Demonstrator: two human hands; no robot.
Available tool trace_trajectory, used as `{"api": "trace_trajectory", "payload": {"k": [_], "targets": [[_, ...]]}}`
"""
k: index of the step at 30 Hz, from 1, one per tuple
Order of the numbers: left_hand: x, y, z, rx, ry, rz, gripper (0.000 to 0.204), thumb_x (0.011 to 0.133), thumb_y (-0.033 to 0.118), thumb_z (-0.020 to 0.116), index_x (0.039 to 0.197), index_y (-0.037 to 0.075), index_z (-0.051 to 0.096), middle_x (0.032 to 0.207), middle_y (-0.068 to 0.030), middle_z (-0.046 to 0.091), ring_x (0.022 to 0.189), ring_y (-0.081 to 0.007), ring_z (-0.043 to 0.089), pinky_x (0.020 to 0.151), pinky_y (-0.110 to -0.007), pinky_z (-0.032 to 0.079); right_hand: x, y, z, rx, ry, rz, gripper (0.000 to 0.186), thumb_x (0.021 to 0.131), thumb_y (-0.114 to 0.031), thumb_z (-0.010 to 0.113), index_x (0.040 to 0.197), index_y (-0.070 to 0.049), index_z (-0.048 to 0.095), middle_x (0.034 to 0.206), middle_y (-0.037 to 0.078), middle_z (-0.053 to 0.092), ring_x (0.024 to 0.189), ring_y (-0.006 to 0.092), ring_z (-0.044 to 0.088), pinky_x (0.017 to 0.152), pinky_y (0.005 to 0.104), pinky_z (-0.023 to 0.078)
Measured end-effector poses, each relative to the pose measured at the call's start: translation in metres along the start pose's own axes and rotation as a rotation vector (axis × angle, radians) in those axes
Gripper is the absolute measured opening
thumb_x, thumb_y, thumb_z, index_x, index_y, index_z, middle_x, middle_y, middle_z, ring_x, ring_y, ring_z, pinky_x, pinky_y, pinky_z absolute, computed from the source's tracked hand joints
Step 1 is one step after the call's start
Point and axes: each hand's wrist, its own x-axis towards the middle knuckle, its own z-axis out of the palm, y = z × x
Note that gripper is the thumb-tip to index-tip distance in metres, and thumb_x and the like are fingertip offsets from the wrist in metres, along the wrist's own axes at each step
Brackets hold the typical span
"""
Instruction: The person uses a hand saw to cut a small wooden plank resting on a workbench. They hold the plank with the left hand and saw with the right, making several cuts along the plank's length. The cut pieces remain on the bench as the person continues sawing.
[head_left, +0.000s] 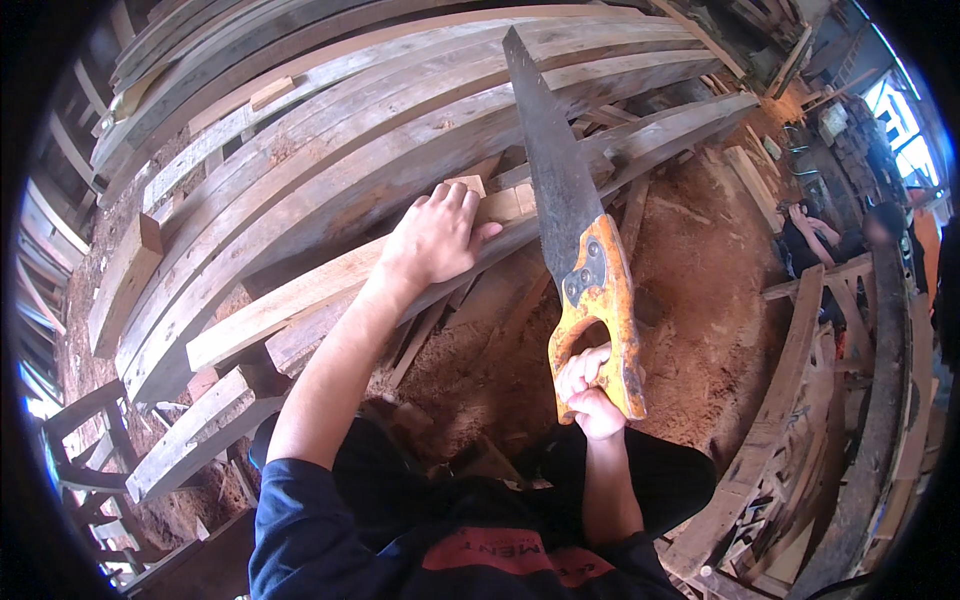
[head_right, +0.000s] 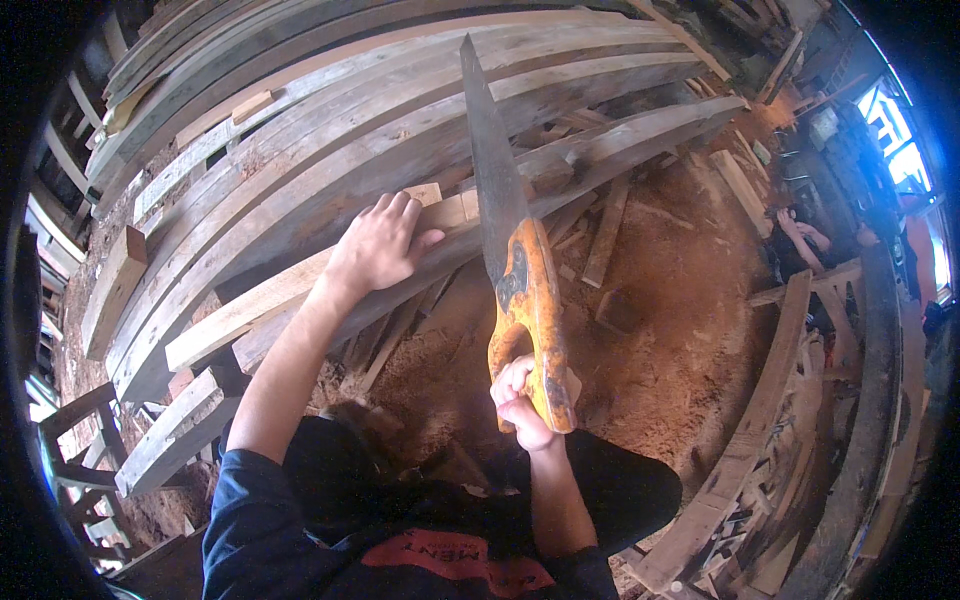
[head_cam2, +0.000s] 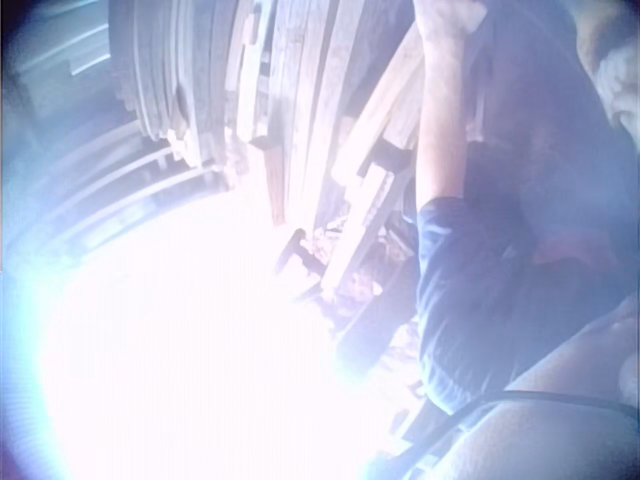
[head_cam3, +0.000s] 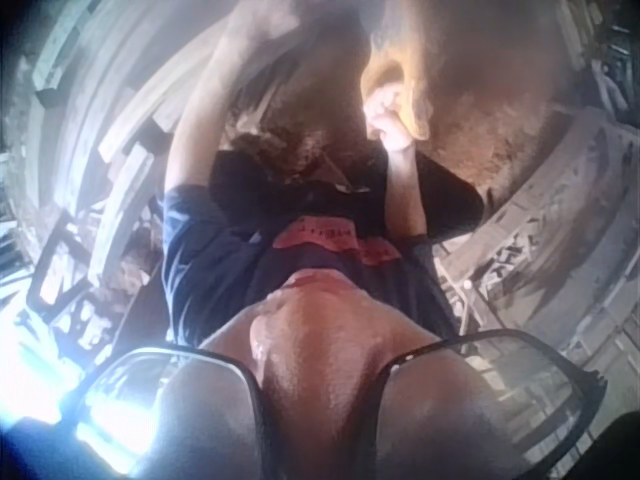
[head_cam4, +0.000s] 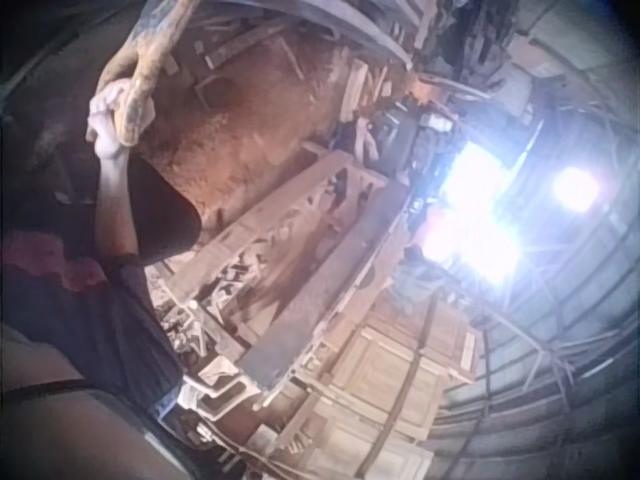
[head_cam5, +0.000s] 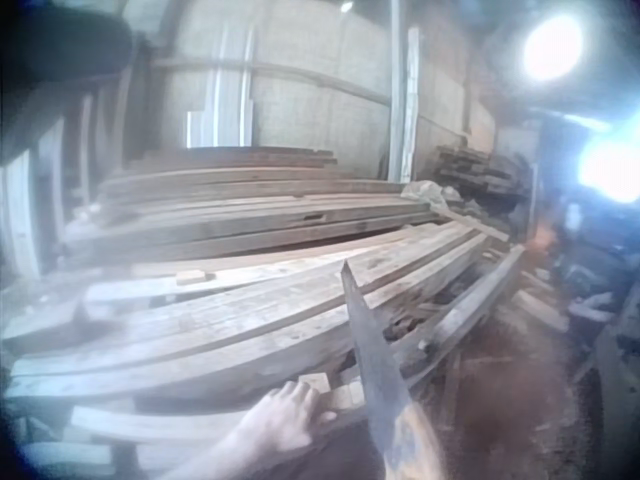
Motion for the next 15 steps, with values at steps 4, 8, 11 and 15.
{"api": "trace_trajectory", "payload": {"k": [4,8,11,15], "targets": [[0.000,0.000,0.001,-0.003,0.012,0.011,0.042,0.093,0.038,0.055,0.095,-0.004,0.054,0.096,-0.0213,0.059,0.095,-0.0367,0.060,0.082,-0.044,0.051,0.001,0.007,-0.005,0.009,-0.014,-0.011,0.030,0.065,0.010,0.055,0.091,-0.003,0.047,0.070,0.005,0.046,0.059,0.0136,0.045,0.052,0.0275,0.040],[-0.001,0.002,-0.001,0.002,0.011,0.006,0.044,0.093,0.039,0.055,0.097,-0.005,0.054,0.097,-0.0215,0.059,0.095,-0.0362,0.060,0.082,-0.043,0.051,0.006,0.010,-0.003,-0.001,-0.019,-0.035,0.030,0.064,0.013,0.056,0.089,-0.001,0.049,0.071,0.006,0.048,0.061,0.0137,0.048,0.053,0.0277,0.042],[0.000,0.001,0.000,0.015,0.013,0.008,0.044,0.093,0.039,0.054,0.098,-0.005,0.054,0.097,-0.0215,0.059,0.095,-0.0360,0.060,0.082,-0.043,0.051,0.011,0.008,0.004,-0.025,0.001,-0.028,0.029,0.062,0.015,0.056,0.087,0.000,0.050,0.071,0.006,0.049,0.061,0.0142,0.050,0.054,0.0283,0.043],[0.000,0.001,0.001,0.019,0.008,0.009,0.044,0.093,0.039,0.054,0.097,-0.005,0.054,0.097,-0.0214,0.059,0.095,-0.0360,0.060,0.081,-0.043,0.051,0.011,0.009,0.003,-0.009,0.012,-0.017,0.031,0.061,0.017,0.055,0.086,0.000,0.050,0.071,0.006,0.050,0.062,0.0144,0.051,0.053,0.0285,0.044]]}}
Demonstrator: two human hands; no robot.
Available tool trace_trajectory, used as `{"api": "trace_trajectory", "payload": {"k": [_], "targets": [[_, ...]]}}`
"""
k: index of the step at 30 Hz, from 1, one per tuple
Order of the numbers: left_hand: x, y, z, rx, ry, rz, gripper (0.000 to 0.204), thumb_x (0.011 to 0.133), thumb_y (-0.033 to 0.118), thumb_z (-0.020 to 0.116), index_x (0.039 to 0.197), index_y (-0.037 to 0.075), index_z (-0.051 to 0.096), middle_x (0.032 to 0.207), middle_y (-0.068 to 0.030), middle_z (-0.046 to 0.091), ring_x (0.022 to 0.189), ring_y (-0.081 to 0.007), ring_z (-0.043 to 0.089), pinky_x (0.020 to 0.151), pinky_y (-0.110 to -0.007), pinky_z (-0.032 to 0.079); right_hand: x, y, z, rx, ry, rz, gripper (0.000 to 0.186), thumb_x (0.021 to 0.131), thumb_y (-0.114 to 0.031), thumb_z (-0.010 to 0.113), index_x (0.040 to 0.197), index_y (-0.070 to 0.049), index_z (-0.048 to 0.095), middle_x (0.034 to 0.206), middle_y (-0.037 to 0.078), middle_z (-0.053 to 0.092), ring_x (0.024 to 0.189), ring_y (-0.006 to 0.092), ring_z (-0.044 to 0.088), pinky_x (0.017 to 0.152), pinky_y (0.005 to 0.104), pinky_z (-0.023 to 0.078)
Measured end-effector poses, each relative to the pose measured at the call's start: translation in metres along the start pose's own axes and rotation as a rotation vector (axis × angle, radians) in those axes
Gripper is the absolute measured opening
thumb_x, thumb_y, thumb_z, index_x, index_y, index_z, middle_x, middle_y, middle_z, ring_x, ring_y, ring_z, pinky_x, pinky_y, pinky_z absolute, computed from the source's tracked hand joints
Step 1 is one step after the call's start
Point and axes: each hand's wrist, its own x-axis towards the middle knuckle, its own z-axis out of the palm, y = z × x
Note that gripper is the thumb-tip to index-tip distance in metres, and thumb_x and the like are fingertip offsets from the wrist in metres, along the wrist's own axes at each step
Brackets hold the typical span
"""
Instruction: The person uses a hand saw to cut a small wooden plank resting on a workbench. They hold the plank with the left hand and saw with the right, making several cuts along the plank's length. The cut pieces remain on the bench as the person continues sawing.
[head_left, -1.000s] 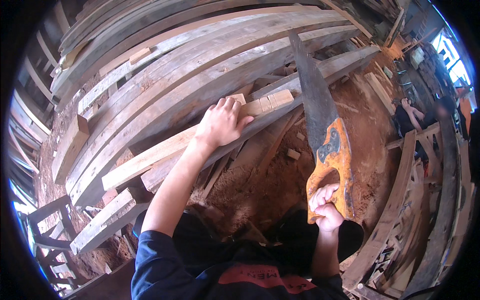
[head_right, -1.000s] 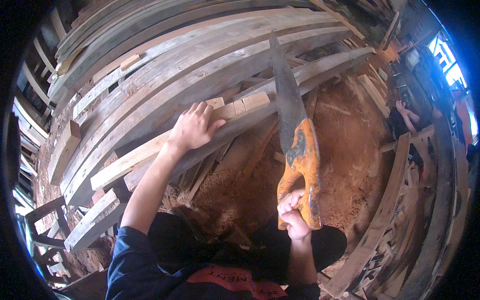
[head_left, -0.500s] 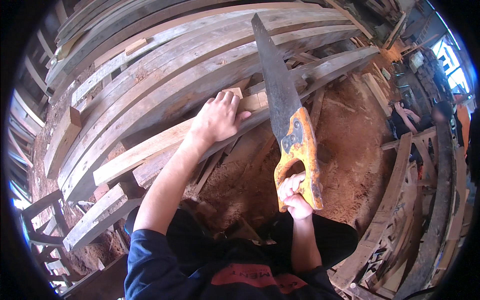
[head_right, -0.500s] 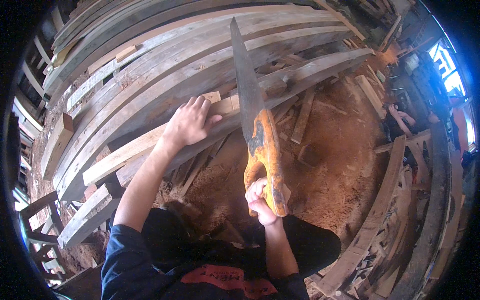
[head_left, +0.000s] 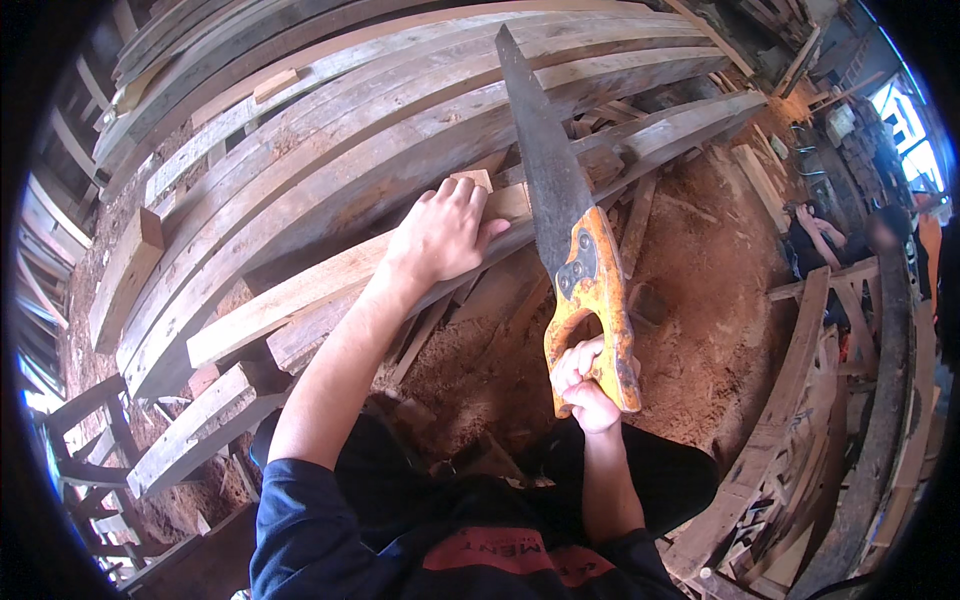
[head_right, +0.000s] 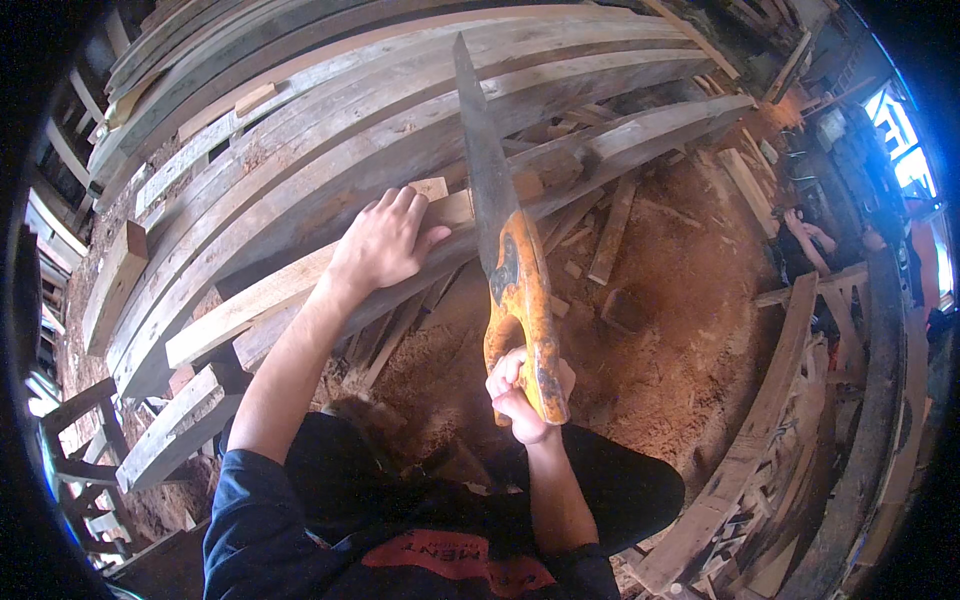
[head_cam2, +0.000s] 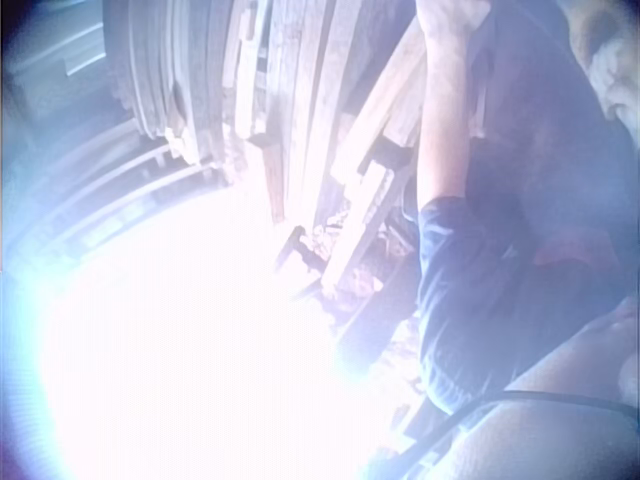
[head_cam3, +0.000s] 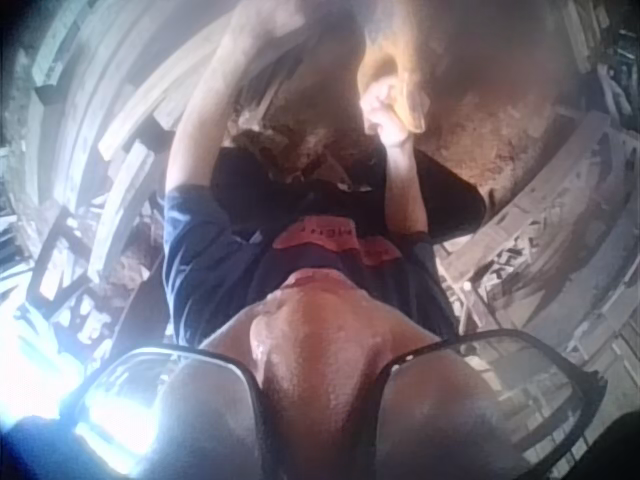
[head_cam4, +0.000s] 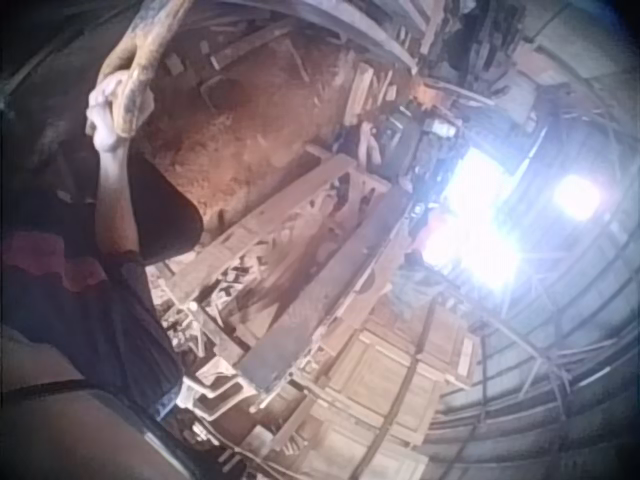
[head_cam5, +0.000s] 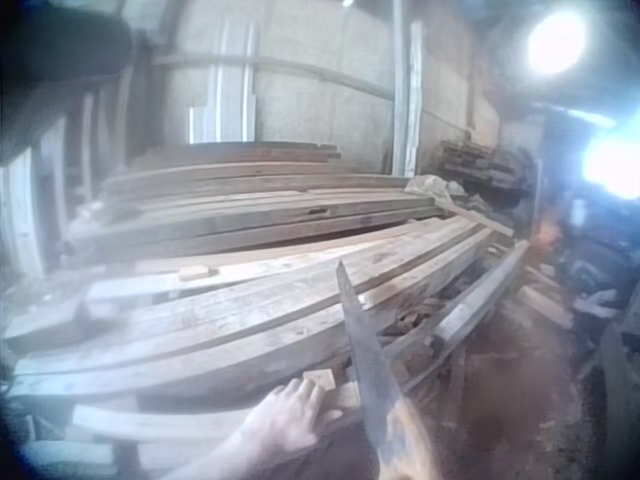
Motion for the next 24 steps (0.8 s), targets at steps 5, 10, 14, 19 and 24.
{"api": "trace_trajectory", "payload": {"k": [5,10,14,19,24], "targets": [[0.001,0.000,0.001,-0.010,-0.005,-0.002,0.043,0.093,0.038,0.055,0.096,-0.005,0.054,0.096,-0.0213,0.059,0.094,-0.0362,0.060,0.081,-0.044,0.051,-0.001,0.002,-0.001,-0.005,-0.001,-0.013,0.033,0.061,0.017,0.056,0.089,0.001,0.051,0.072,0.006,0.050,0.063,0.0141,0.053,0.055,0.0287,0.046],[0.000,0.001,0.000,-0.005,0.014,0.002,0.042,0.092,0.038,0.056,0.096,-0.004,0.054,0.095,-0.0215,0.059,0.094,-0.0366,0.060,0.081,-0.044,0.051,-0.002,0.000,0.000,-0.089,0.001,-0.013,0.033,0.061,0.016,0.056,0.090,0.002,0.053,0.073,0.005,0.052,0.063,0.0135,0.054,0.055,0.0272,0.047],[-0.001,0.002,-0.001,-0.015,0.006,-0.002,0.044,0.093,0.039,0.054,0.096,-0.005,0.054,0.095,-0.0214,0.059,0.094,-0.0363,0.061,0.080,-0.044,0.052,0.001,-0.005,0.005,-0.173,-0.039,-0.010,0.030,0.061,0.015,0.056,0.088,0.001,0.053,0.073,0.005,0.054,0.062,0.0129,0.055,0.054,0.0253,0.046],[0.000,0.001,-0.001,0.009,-0.014,-0.002,0.045,0.094,0.040,0.053,0.097,-0.005,0.054,0.096,-0.0213,0.059,0.094,-0.0356,0.061,0.080,-0.044,0.052,0.005,-0.015,0.016,-0.035,0.103,0.065,0.028,0.063,0.014,0.056,0.087,0.000,0.051,0.072,0.005,0.052,0.061,0.0124,0.053,0.054,0.0263,0.046],[-0.002,0.002,0.000,0.085,-0.010,-0.002,0.050,0.096,0.045,0.048,0.098,-0.004,0.055,0.097,-0.0208,0.059,0.095,-0.0339,0.061,0.080,-0.043,0.052,0.002,-0.013,0.007,-0.110,0.089,0.076,0.028,0.064,0.013,0.057,0.087,-0.001,0.052,0.071,0.005,0.053,0.061,0.0119,0.053,0.053,0.0253,0.045]]}}
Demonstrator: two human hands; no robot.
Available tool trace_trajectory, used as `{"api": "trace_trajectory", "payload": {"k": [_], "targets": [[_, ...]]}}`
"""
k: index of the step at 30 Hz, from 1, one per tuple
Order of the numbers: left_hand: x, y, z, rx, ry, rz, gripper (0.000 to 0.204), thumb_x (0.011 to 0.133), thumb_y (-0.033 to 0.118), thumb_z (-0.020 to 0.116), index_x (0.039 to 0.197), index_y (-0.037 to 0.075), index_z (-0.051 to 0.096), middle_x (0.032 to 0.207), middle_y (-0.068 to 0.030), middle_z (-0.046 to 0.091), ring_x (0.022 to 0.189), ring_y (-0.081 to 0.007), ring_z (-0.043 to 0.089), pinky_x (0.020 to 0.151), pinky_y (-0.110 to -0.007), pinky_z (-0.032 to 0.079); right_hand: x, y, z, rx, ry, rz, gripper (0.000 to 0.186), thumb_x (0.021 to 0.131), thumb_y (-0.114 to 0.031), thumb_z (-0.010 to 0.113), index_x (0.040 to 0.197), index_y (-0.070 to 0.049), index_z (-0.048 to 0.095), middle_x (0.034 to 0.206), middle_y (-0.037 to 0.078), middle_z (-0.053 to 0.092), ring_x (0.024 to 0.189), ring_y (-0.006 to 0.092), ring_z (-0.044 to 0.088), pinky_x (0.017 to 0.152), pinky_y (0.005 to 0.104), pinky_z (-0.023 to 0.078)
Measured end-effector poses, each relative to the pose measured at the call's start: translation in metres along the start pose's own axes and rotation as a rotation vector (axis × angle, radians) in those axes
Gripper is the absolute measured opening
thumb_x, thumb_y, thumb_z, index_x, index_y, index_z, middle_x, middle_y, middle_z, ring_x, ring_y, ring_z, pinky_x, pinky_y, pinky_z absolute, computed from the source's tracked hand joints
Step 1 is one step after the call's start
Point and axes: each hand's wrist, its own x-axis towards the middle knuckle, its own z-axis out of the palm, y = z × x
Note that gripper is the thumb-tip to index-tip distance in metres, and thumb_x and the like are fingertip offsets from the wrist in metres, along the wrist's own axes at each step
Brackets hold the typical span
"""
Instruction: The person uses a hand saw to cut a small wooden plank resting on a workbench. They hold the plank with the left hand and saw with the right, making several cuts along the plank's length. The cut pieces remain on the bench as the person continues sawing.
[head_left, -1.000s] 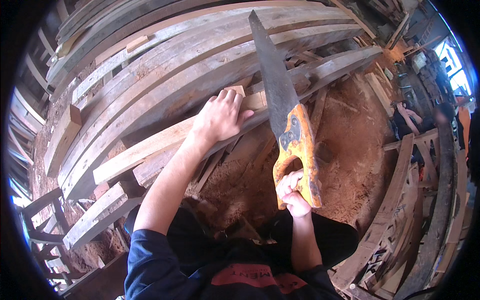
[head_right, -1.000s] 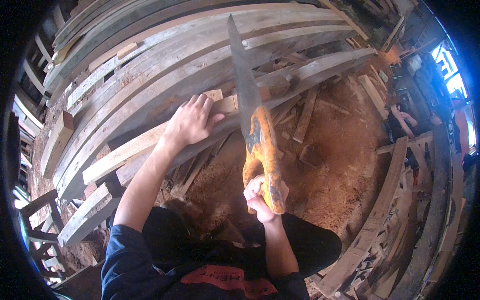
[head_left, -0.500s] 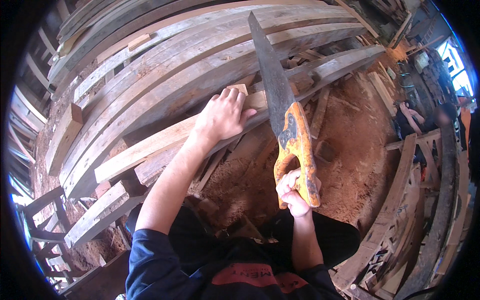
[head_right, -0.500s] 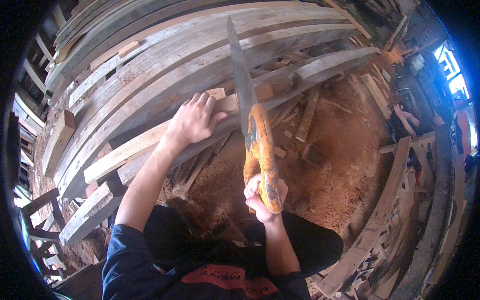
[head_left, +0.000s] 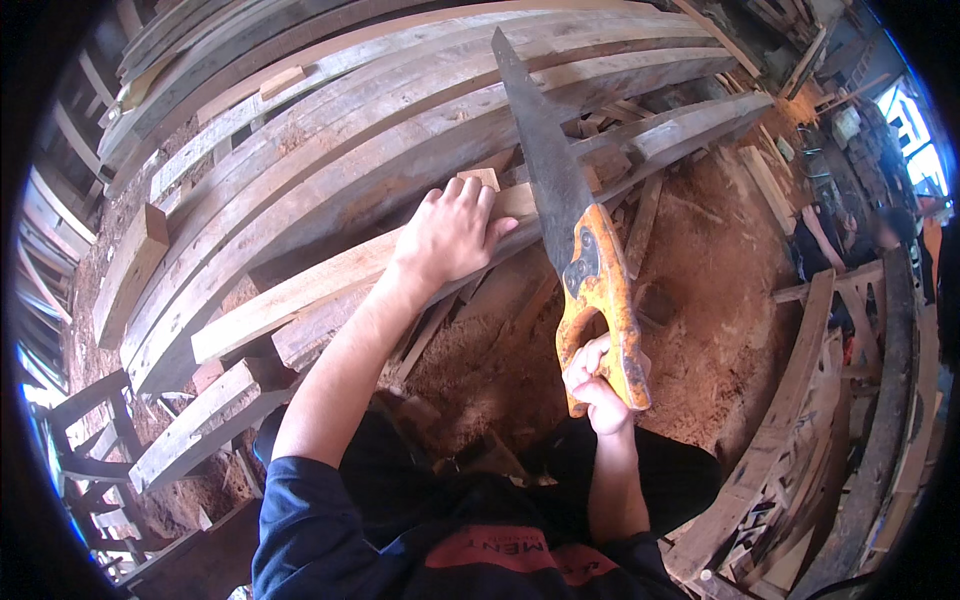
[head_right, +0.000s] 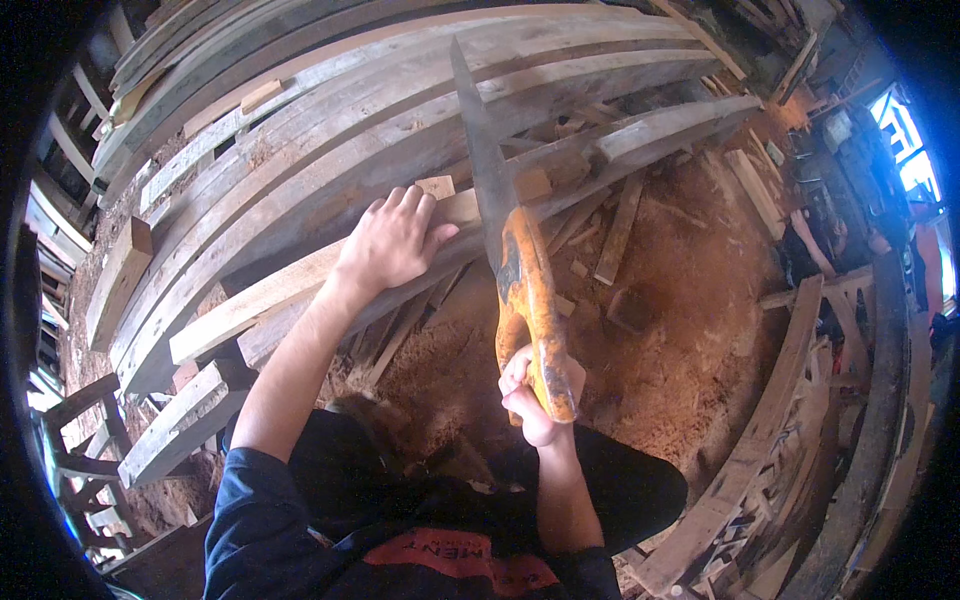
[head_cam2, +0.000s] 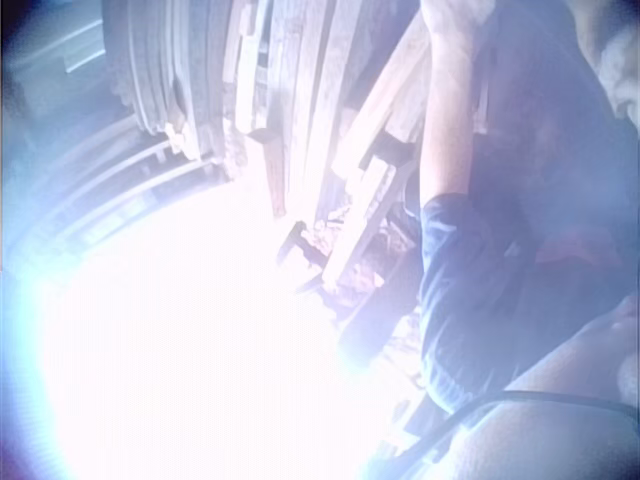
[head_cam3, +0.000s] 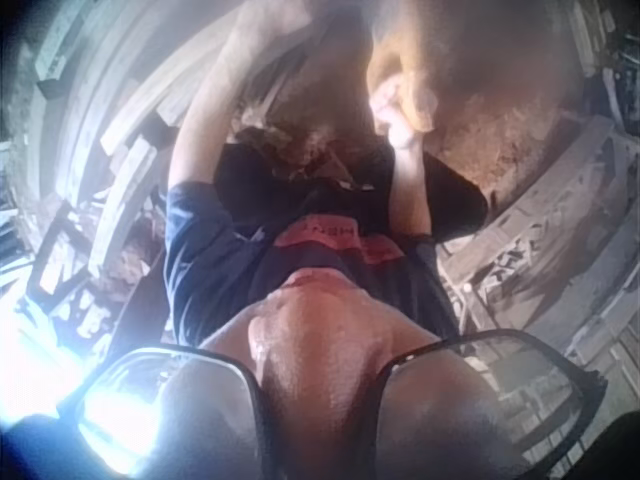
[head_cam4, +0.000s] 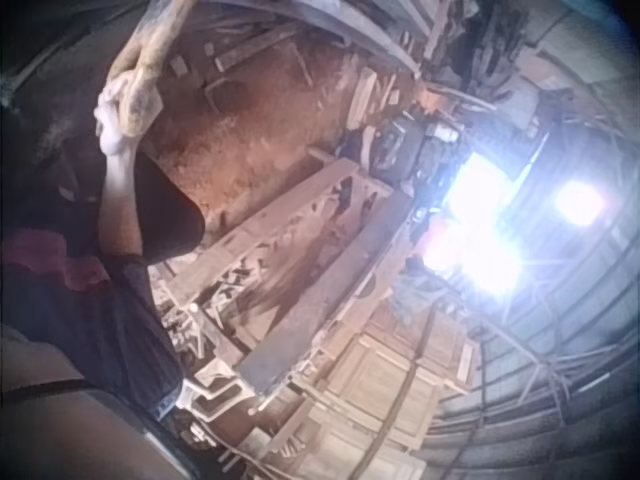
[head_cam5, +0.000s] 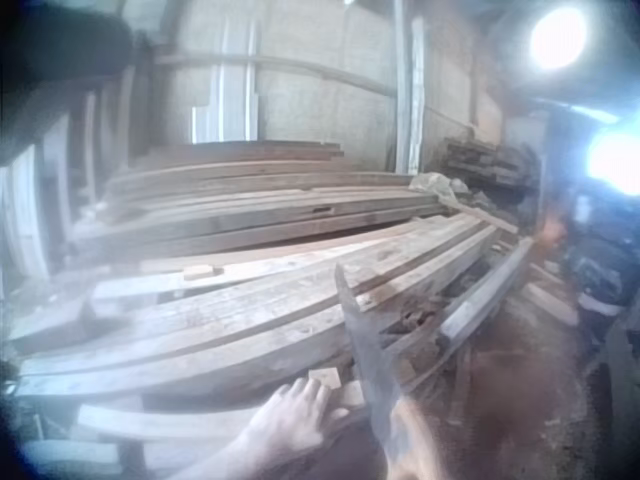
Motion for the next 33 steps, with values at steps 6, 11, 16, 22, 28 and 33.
{"api": "trace_trajectory", "payload": {"k": [6,11,16,22,28,33], "targets": [[0.001,0.003,0.004,0.126,-0.038,-0.008,0.054,0.097,0.049,0.043,0.100,-0.004,0.055,0.096,-0.0197,0.059,0.093,-0.0327,0.061,0.079,-0.042,0.052,0.003,-0.002,0.005,-0.156,-0.047,-0.019,0.021,0.066,0.007,0.059,0.084,-0.001,0.054,0.071,0.004,0.055,0.060,0.0099,0.054,0.053,0.0232,0.045],[0.003,0.005,0.000,0.101,-0.137,-0.037,0.058,0.097,0.050,0.042,0.105,-0.006,0.053,0.096,-0.0191,0.057,0.092,-0.0313,0.061,0.077,-0.041,0.053,0.011,-0.018,0.009,-0.132,-0.008,0.108,0.019,0.066,0.007,0.059,0.082,-0.002,0.054,0.070,0.004,0.055,0.061,0.0101,0.055,0.055,0.0238,0.045],[-0.001,0.010,0.002,0.127,-0.078,0.013,0.055,0.096,0.050,0.043,0.102,-0.003,0.057,0.098,-0.0176,0.059,0.097,-0.0298,0.061,0.074,-0.040,0.053,-0.002,-0.003,0.013,-0.132,-0.010,0.033,0.021,0.068,0.010,0.060,0.083,-0.004,0.055,0.071,0.000,0.055,0.060,0.0087,0.054,0.052,0.0227,0.043],[-0.001,0.008,0.002,0.117,-0.131,-0.014,0.053,0.096,0.047,0.045,0.105,-0.005,0.055,0.104,-0.0199,0.059,0.099,-0.0314,0.060,0.079,-0.041,0.051,0.014,0.010,0.017,-0.050,0.058,-0.003,0.019,0.072,0.007,0.061,0.087,-0.004,0.057,0.071,0.002,0.056,0.059,0.0073,0.053,0.050,0.0217,0.042],[0.002,0.003,0.008,0.060,-0.116,0.000,0.052,0.097,0.045,0.044,0.105,-0.005,0.055,0.101,-0.0205,0.058,0.097,-0.0326,0.059,0.079,-0.042,0.051,0.017,-0.006,0.020,-0.303,-0.065,0.032,0.024,0.066,0.005,0.062,0.087,-0.002,0.056,0.075,0.001,0.056,0.065,0.0089,0.055,0.057,0.0248,0.045],[0.004,0.006,0.005,0.067,-0.150,-0.015,0.053,0.096,0.045,0.045,0.108,-0.006,0.054,0.102,-0.0214,0.058,0.099,-0.0331,0.059,0.081,-0.042,0.051,-0.027,0.005,-0.003,-0.163,-0.045,-0.009,0.028,0.062,0.012,0.060,0.085,-0.003,0.056,0.076,0.002,0.058,0.065,0.0102,0.057,0.054,0.0246,0.043]]}}
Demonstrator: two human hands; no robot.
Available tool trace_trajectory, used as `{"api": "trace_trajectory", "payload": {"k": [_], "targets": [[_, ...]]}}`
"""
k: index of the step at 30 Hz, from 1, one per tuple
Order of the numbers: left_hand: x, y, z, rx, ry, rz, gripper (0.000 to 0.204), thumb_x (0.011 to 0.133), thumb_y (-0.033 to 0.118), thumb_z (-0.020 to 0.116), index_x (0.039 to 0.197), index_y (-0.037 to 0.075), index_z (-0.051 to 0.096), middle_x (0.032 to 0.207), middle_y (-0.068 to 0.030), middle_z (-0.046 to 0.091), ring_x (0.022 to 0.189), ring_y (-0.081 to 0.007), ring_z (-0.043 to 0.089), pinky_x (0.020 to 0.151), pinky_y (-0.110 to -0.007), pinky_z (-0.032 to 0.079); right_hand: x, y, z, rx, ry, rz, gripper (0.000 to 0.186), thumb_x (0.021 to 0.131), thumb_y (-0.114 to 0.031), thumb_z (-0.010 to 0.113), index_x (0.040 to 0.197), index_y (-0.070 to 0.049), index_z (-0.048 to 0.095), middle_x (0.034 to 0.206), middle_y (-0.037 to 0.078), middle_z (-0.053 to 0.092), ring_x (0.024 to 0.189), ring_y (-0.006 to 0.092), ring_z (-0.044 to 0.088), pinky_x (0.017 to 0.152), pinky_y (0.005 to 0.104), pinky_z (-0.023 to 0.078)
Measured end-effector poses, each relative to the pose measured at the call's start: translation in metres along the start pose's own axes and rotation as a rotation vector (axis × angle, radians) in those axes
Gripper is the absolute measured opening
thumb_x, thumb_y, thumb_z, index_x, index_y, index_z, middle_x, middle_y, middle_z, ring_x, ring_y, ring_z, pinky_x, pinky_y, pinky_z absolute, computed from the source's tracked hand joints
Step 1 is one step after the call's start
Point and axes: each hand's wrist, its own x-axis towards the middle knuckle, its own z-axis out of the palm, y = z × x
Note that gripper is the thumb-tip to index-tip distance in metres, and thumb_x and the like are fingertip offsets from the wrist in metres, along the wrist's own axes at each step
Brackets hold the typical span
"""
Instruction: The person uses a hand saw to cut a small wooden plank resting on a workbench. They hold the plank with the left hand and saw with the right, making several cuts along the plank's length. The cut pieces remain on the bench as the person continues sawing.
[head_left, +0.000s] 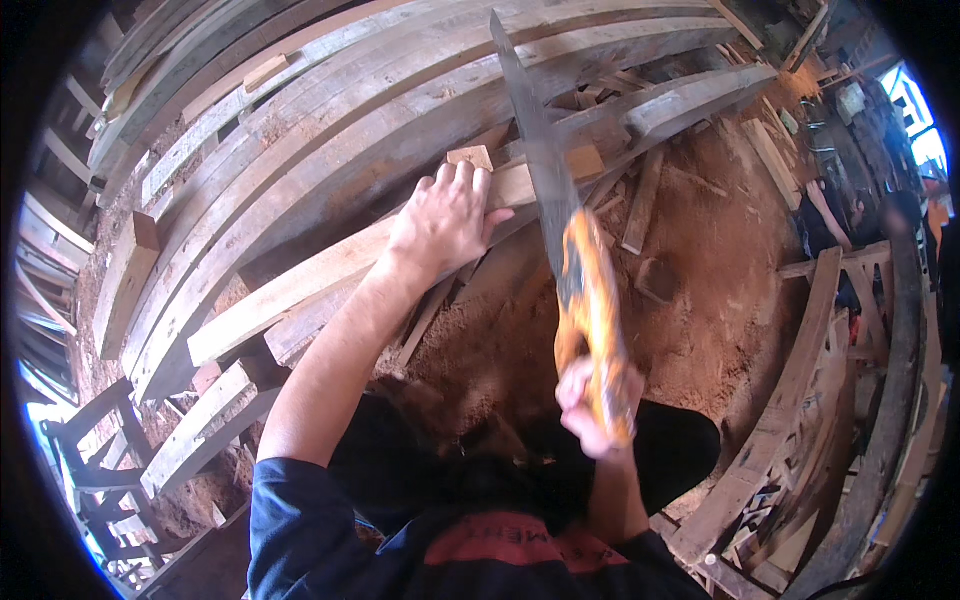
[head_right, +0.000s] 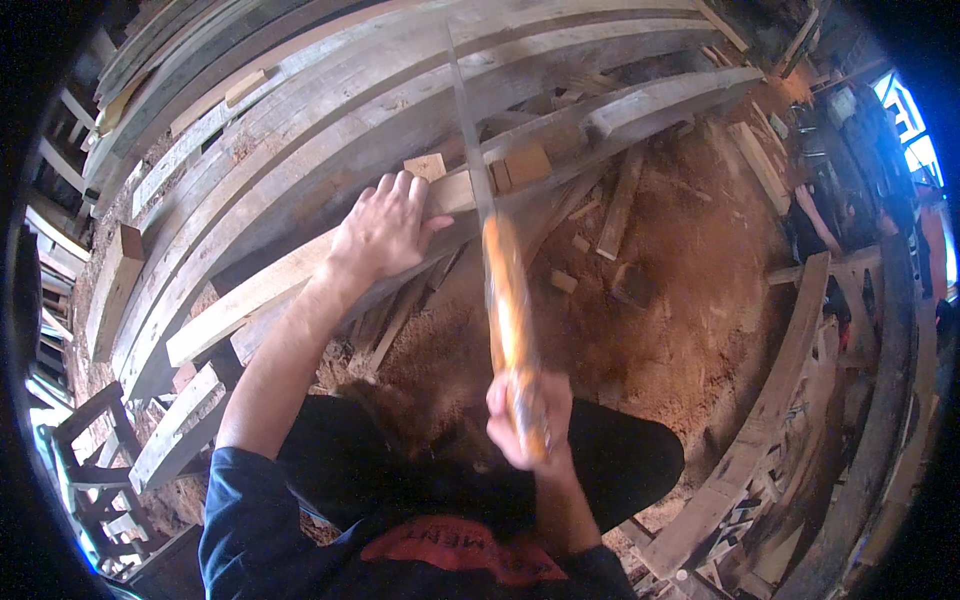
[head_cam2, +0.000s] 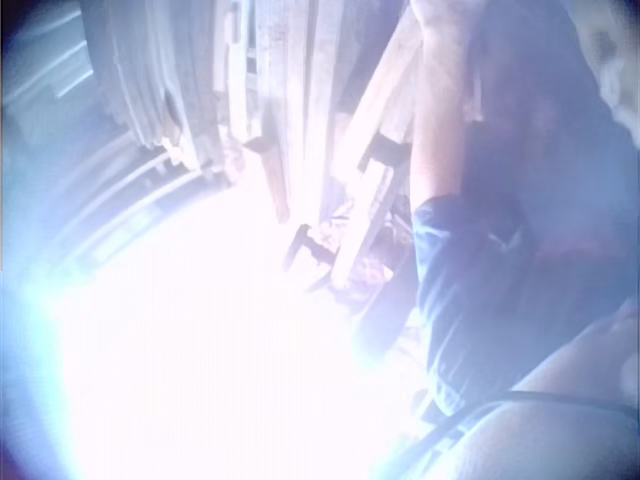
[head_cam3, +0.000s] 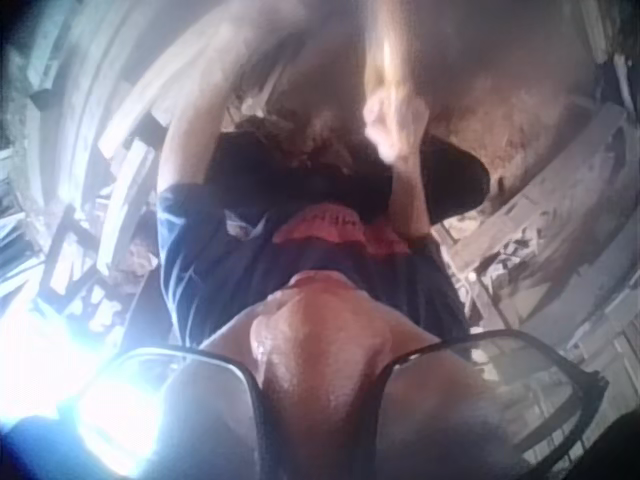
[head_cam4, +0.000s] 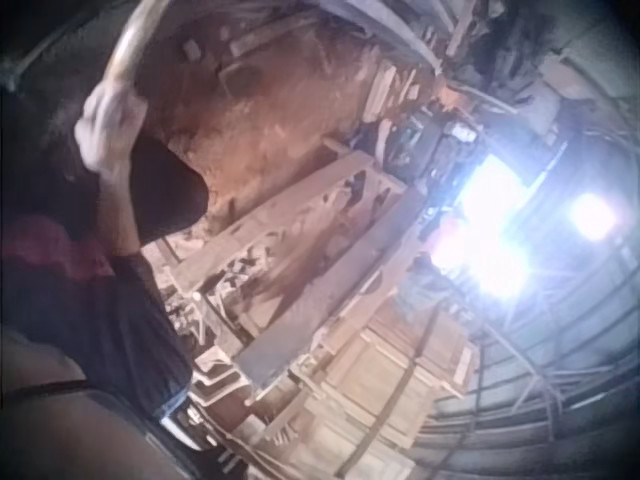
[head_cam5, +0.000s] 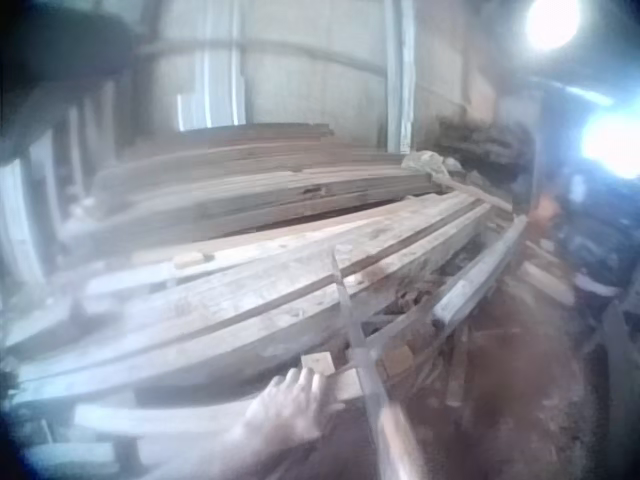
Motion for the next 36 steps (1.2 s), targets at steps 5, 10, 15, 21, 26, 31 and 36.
{"api": "trace_trajectory", "payload": {"k": [5,10,15,21,26,31,36], "targets": [[-0.006,0.000,0.002,-0.025,-0.004,0.020,0.053,0.096,0.045,0.046,0.107,-0.006,0.053,0.102,-0.0219,0.058,0.100,-0.0340,0.059,0.083,-0.043,0.051,0.052,-0.019,0.026,0.090,0.108,0.206,0.022,0.070,0.011,0.060,0.087,-0.003,0.056,0.073,0.000,0.054,0.061,0.0062,0.052,0.053,0.0206,0.042],[-0.001,0.002,0.000,-0.004,0.015,0.011,0.053,0.095,0.044,0.047,0.108,-0.006,0.055,0.101,-0.0211,0.060,0.100,-0.0332,0.059,0.083,-0.042,0.051,0.027,-0.001,0.011,0.219,0.042,0.044,0.022,0.074,0.008,0.067,0.090,-0.002,0.057,0.075,0.003,0.056,0.062,0.0100,0.055,0.049,0.0218,0.043],[0.001,-0.003,0.001,-0.019,0.059,0.011,0.049,0.095,0.041,0.048,0.105,-0.006,0.055,0.099,-0.0210,0.059,0.098,-0.0331,0.059,0.080,-0.041,0.052,0.009,-0.026,0.025,-0.012,0.061,0.035,0.020,0.067,0.005,0.061,0.085,-0.003,0.057,0.072,0.003,0.057,0.062,0.0104,0.055,0.055,0.0245,0.044],[0.000,-0.010,0.002,-0.067,0.057,-0.035,0.044,0.094,0.037,0.051,0.102,-0.006,0.054,0.099,-0.0218,0.057,0.096,-0.0347,0.059,0.079,-0.043,0.052,0.037,-0.038,-0.007,0.030,-0.011,0.188,0.016,0.069,0.003,0.059,0.083,-0.002,0.054,0.070,0.003,0.054,0.061,0.0099,0.054,0.053,0.0237,0.044],[0.003,-0.005,-0.003,-0.122,0.041,-0.042,0.043,0.093,0.035,0.055,0.102,-0.007,0.051,0.100,-0.0241,0.057,0.099,-0.0389,0.058,0.084,-0.046,0.050,0.034,-0.038,-0.013,0.269,0.033,0.182,0.025,0.067,0.012,0.055,0.090,0.001,0.052,0.073,0.006,0.053,0.062,0.0123,0.054,0.053,0.0260,0.046],[0.001,-0.004,-0.006,-0.132,0.061,-0.014,0.043,0.092,0.037,0.052,0.102,-0.005,0.053,0.097,-0.0223,0.059,0.097,-0.0350,0.060,0.081,-0.044,0.051,0.029,-0.040,-0.022,0.179,-0.054,0.162,0.023,0.066,0.010,0.056,0.087,0.000,0.053,0.073,0.004,0.055,0.061,0.0114,0.055,0.053,0.0253,0.044],[0.000,-0.002,-0.004,-0.106,0.034,-0.016,0.045,0.092,0.038,0.052,0.103,-0.006,0.053,0.101,-0.0225,0.059,0.100,-0.0344,0.059,0.082,-0.043,0.051,0.027,-0.045,-0.013,-0.077,-0.077,0.072,0.024,0.063,0.009,0.059,0.083,-0.004,0.054,0.071,0.003,0.056,0.059,0.0109,0.055,0.052,0.0241,0.043]]}}
